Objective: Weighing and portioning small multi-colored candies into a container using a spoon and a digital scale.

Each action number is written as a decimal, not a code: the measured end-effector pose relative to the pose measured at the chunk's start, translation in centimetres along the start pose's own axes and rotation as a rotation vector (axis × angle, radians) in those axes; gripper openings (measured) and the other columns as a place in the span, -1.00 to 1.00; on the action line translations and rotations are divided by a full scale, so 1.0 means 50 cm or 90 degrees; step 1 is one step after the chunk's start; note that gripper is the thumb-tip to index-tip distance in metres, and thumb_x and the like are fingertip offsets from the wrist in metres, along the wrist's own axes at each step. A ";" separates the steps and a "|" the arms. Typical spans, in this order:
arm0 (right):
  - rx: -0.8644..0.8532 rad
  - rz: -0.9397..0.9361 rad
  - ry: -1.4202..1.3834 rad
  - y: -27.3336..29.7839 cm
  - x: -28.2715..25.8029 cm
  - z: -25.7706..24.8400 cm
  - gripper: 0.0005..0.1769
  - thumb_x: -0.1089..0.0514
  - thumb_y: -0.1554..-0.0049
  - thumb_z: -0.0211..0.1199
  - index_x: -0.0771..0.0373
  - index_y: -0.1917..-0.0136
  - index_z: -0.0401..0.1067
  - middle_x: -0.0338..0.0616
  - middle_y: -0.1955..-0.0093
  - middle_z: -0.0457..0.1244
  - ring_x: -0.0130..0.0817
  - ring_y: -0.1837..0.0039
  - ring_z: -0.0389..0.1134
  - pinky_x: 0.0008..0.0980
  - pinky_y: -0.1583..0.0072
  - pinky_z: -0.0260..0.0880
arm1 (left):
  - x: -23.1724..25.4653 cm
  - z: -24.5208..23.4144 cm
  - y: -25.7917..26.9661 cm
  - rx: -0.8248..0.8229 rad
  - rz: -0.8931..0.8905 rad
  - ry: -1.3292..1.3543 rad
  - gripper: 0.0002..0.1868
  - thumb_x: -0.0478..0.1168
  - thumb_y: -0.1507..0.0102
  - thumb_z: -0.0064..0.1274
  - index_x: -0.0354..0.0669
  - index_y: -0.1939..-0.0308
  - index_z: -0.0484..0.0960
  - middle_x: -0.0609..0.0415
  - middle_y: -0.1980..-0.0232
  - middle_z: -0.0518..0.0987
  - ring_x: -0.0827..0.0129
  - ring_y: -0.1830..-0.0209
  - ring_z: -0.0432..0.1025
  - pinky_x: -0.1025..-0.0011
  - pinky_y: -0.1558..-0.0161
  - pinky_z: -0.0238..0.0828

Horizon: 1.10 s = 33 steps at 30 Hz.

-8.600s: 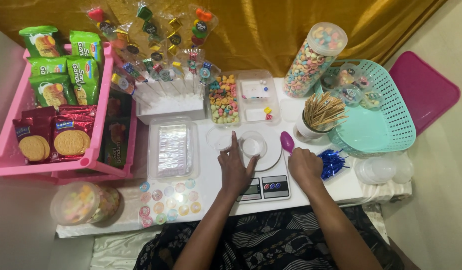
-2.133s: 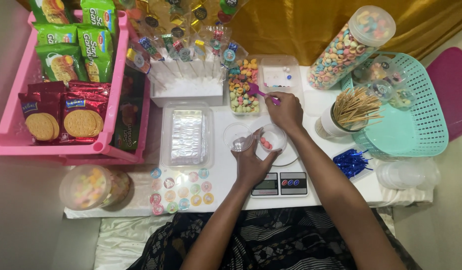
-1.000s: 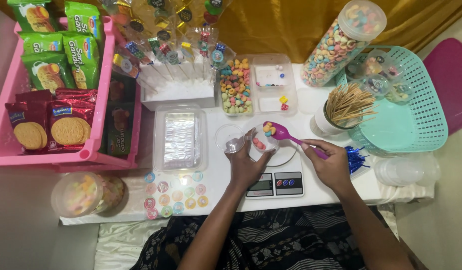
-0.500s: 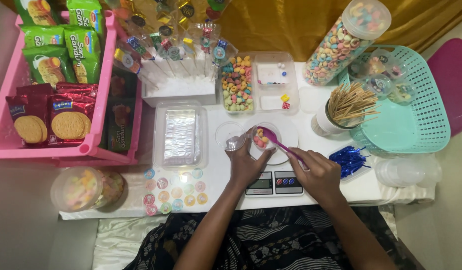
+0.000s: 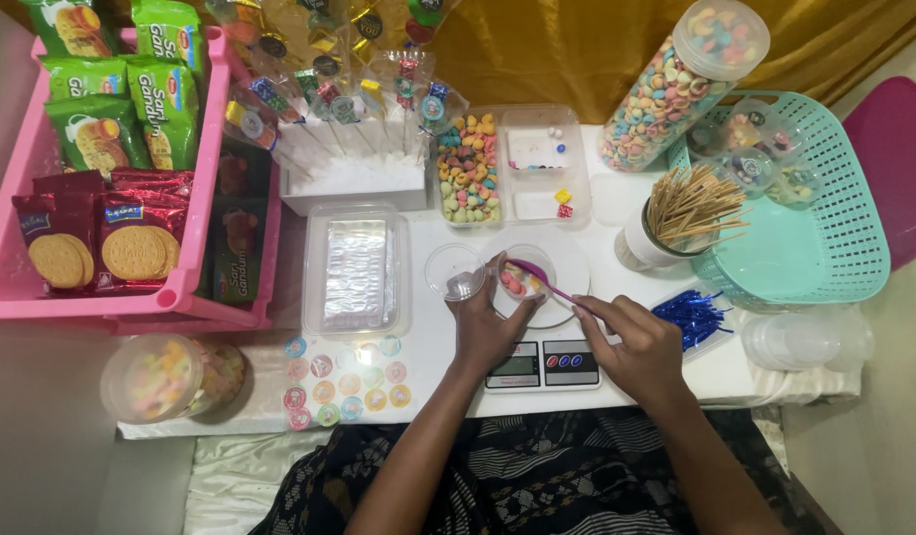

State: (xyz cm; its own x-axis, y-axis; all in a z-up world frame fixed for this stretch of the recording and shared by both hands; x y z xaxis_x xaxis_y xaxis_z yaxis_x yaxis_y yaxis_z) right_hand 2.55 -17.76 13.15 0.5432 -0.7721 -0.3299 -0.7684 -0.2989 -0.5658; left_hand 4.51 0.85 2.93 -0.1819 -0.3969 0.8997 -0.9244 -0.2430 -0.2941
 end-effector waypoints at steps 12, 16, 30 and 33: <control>0.003 -0.031 0.033 0.001 -0.005 -0.004 -0.91 0.10 -0.14 0.42 0.06 0.05 0.64 -0.30 0.50 0.18 -0.35 0.39 0.32 -0.45 0.32 0.35 | -0.015 0.007 0.003 0.000 -0.008 -0.008 -0.18 0.04 -0.06 0.42 0.00 -0.37 0.50 0.02 -0.19 0.63 0.07 -0.23 0.49 -0.09 -0.36 -0.10; 0.010 -0.082 0.120 0.011 -0.012 0.002 -0.89 0.10 -0.14 0.40 0.03 0.03 0.63 -0.32 0.46 0.18 -0.36 0.36 0.32 -0.45 0.31 0.35 | -0.016 0.010 0.002 0.005 0.009 -0.017 -0.17 0.03 -0.05 0.43 0.00 -0.37 0.50 -0.01 -0.19 0.64 0.06 -0.23 0.49 -0.12 -0.36 -0.10; 0.019 0.013 -0.114 -0.026 -0.004 -0.005 -0.88 0.16 -0.17 0.38 0.09 0.00 0.65 -0.27 0.51 0.20 -0.35 0.42 0.29 -0.47 0.32 0.32 | -0.020 0.013 0.000 0.022 0.033 -0.005 -0.21 0.02 -0.04 0.45 0.00 -0.33 0.55 0.07 -0.17 0.65 0.13 -0.17 0.52 -0.07 -0.33 -0.05; 0.022 0.037 -0.138 -0.078 -0.017 0.007 -0.90 0.17 -0.19 0.37 0.13 0.01 0.65 -0.20 0.51 0.22 -0.28 0.42 0.30 -0.41 0.31 0.32 | -0.014 0.007 0.002 0.019 0.026 -0.015 -0.20 0.01 -0.05 0.44 -0.01 -0.34 0.53 0.05 -0.19 0.64 0.09 -0.18 0.51 -0.06 -0.31 -0.03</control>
State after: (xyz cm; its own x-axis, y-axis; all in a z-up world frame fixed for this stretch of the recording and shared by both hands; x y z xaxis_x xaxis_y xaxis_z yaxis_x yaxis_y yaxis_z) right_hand 5.21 -15.72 15.36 0.5619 -0.6472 -0.5152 -0.7900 -0.2353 -0.5661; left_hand 4.68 0.78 2.15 -0.2102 -0.4281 0.8789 -0.9060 -0.2527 -0.3397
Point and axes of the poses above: each hand's wrist, its own y-axis away from the middle knuckle, its own z-axis out of the palm, x = y × z, the point moved 5 cm from there along -y, towards the middle knuckle
